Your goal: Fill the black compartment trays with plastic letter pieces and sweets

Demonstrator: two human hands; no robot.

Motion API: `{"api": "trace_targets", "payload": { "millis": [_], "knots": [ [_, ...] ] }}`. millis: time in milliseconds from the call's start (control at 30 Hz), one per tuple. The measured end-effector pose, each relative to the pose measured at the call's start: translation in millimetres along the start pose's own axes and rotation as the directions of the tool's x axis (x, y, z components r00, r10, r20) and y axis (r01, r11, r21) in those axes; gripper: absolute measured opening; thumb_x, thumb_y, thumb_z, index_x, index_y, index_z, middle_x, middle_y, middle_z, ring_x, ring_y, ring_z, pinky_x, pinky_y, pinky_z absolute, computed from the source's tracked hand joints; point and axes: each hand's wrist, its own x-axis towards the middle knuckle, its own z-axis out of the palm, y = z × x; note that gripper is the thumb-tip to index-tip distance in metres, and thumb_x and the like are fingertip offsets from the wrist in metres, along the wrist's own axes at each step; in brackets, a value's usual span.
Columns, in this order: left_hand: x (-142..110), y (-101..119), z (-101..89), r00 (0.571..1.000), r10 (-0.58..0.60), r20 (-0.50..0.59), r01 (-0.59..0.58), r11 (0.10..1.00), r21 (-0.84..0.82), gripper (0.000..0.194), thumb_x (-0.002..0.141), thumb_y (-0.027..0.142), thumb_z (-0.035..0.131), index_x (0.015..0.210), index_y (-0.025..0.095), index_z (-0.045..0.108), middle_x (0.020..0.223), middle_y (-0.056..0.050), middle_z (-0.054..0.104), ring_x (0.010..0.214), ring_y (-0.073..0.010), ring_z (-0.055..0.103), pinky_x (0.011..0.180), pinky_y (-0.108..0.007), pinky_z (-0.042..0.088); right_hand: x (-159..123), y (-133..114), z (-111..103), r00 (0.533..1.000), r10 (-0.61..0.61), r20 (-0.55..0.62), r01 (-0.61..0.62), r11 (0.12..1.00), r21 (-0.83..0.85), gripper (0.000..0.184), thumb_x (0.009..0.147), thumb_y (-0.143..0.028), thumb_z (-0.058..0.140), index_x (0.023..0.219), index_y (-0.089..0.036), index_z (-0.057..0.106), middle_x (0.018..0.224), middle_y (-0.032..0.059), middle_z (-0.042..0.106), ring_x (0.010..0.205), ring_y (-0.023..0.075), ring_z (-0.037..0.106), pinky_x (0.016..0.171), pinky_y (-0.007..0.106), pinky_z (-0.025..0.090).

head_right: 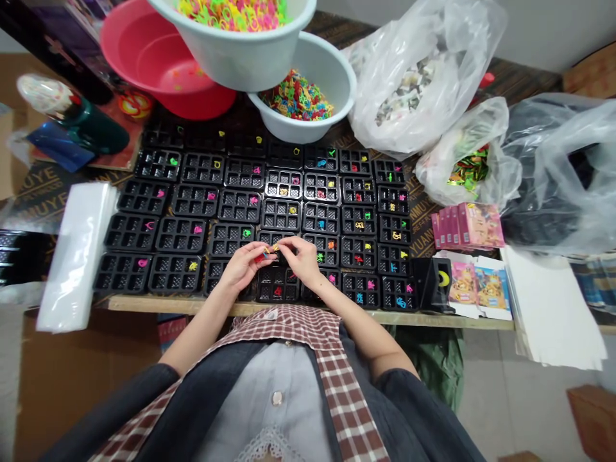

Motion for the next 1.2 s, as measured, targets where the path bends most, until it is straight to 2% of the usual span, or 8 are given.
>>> {"api": "trace_targets", "payload": {
  "millis": [100, 267, 333, 433, 600, 800, 1033, 1200],
  "knots": [
    [1.4, 3.1, -4.4, 0.996, 0.072, -0.061, -0.074, 0.997, -0.031, 0.018, 0.069, 0.02, 0.078, 0.077, 0.015, 0.062, 0.078, -0.004, 0.073, 0.067, -0.0143, 0.07, 0.061, -0.022, 0.054, 0.4, 7.9, 1.4, 0.997, -0.06, -0.042, 0.054, 0.991, -0.124, 0.016, 0.092, -0.027, 0.058, 0.088, -0.022, 0.073, 0.091, 0.0047, 0.073, 0.081, 0.0189, 0.067, 0.079, 0.033, 0.053],
    [3.8, 5.0, -11.6, 0.99, 0.1, -0.098, -0.101, 0.995, -0.001, 0.025, 0.065, 0.023, 0.081, 0.083, 0.014, 0.065, 0.07, 0.0, 0.068, 0.062, -0.0121, 0.067, 0.058, -0.021, 0.052, 2.1, 27.2, 12.9, 0.972, -0.14, 0.187, 0.186, 0.948, -0.259, 0.017, 0.091, -0.02, 0.06, 0.08, -0.02, 0.072, 0.08, 0.006, 0.068, 0.08, 0.0199, 0.062, 0.077, 0.034, 0.051],
    [4.4, 3.0, -12.2, 0.99, 0.097, -0.098, -0.096, 0.995, 0.016, 0.029, 0.063, 0.024, 0.083, 0.084, 0.014, 0.066, 0.069, 0.0, 0.069, 0.061, -0.0126, 0.067, 0.058, -0.023, 0.053, 3.1, 27.4, 15.6, 0.969, -0.18, 0.167, 0.219, 0.94, -0.261, 0.011, 0.089, -0.026, 0.066, 0.086, -0.019, 0.073, 0.084, 0.0074, 0.066, 0.082, 0.0205, 0.061, 0.076, 0.035, 0.051],
    [5.0, -1.0, -10.5, 0.989, 0.116, -0.09, -0.114, 0.993, 0.026, 0.033, 0.058, 0.025, 0.086, 0.081, 0.014, 0.066, 0.068, -0.001, 0.07, 0.06, -0.0126, 0.066, 0.061, -0.025, 0.054, 5.9, 18.4, 15.4, 0.966, -0.214, 0.144, 0.237, 0.957, -0.165, 0.024, 0.085, -0.036, 0.071, 0.102, -0.019, 0.073, 0.09, 0.0071, 0.066, 0.08, 0.0188, 0.061, 0.075, 0.034, 0.052],
    [7.3, -2.6, -4.1, 0.994, 0.105, -0.044, -0.104, 0.994, 0.017, 0.041, 0.049, 0.024, 0.091, 0.082, 0.012, 0.069, 0.07, -0.004, 0.073, 0.063, -0.0137, 0.068, 0.068, -0.027, 0.057, 13.6, 6.4, 13.4, 0.947, -0.245, 0.209, 0.256, 0.966, -0.027, 0.021, 0.095, -0.034, 0.058, 0.091, -0.022, 0.074, 0.08, 0.0032, 0.068, 0.072, 0.0149, 0.062, 0.069, 0.029, 0.051],
    [16.6, -3.7, 1.4, 0.987, 0.146, -0.067, -0.153, 0.983, -0.105, 0.033, 0.054, 0.018, 0.088, 0.082, 0.013, 0.07, 0.073, -0.004, 0.073, 0.07, -0.0136, 0.069, 0.079, -0.029, 0.056, 15.4, 0.9, 19.2, 0.9, -0.417, 0.124, 0.435, 0.854, -0.285, 0.027, 0.097, -0.029, 0.05, 0.086, -0.02, 0.073, 0.075, 0.0065, 0.068, 0.072, 0.0177, 0.06, 0.069, 0.033, 0.047],
    [22.8, -2.1, 10.1, 0.963, 0.233, -0.139, -0.247, 0.964, -0.095, 0.033, 0.051, 0.014, 0.088, 0.079, 0.013, 0.071, 0.078, -0.007, 0.074, 0.072, -0.0162, 0.07, 0.075, -0.029, 0.056, 32.4, -2.5, 21.2, 0.966, -0.198, -0.165, 0.179, 0.976, -0.126, 0.022, 0.096, -0.028, 0.054, 0.084, -0.02, 0.071, 0.078, 0.0031, 0.068, 0.07, 0.0157, 0.06, 0.066, 0.03, 0.049],
    [30.1, 9.4, 11.7, 0.953, 0.231, -0.194, -0.253, 0.963, -0.095, 0.033, 0.052, 0.028, 0.09, 0.068, 0.013, 0.065, 0.064, -0.002, 0.068, 0.059, -0.0127, 0.066, 0.059, -0.023, 0.052, 68.1, 32.7, 10.2, 0.973, -0.22, -0.077, 0.182, 0.924, -0.336, 0.02, 0.092, -0.029, 0.06, 0.081, -0.022, 0.075, 0.08, 0.0057, 0.064, 0.08, 0.0207, 0.057, 0.074, 0.037, 0.048]
  ]
}}
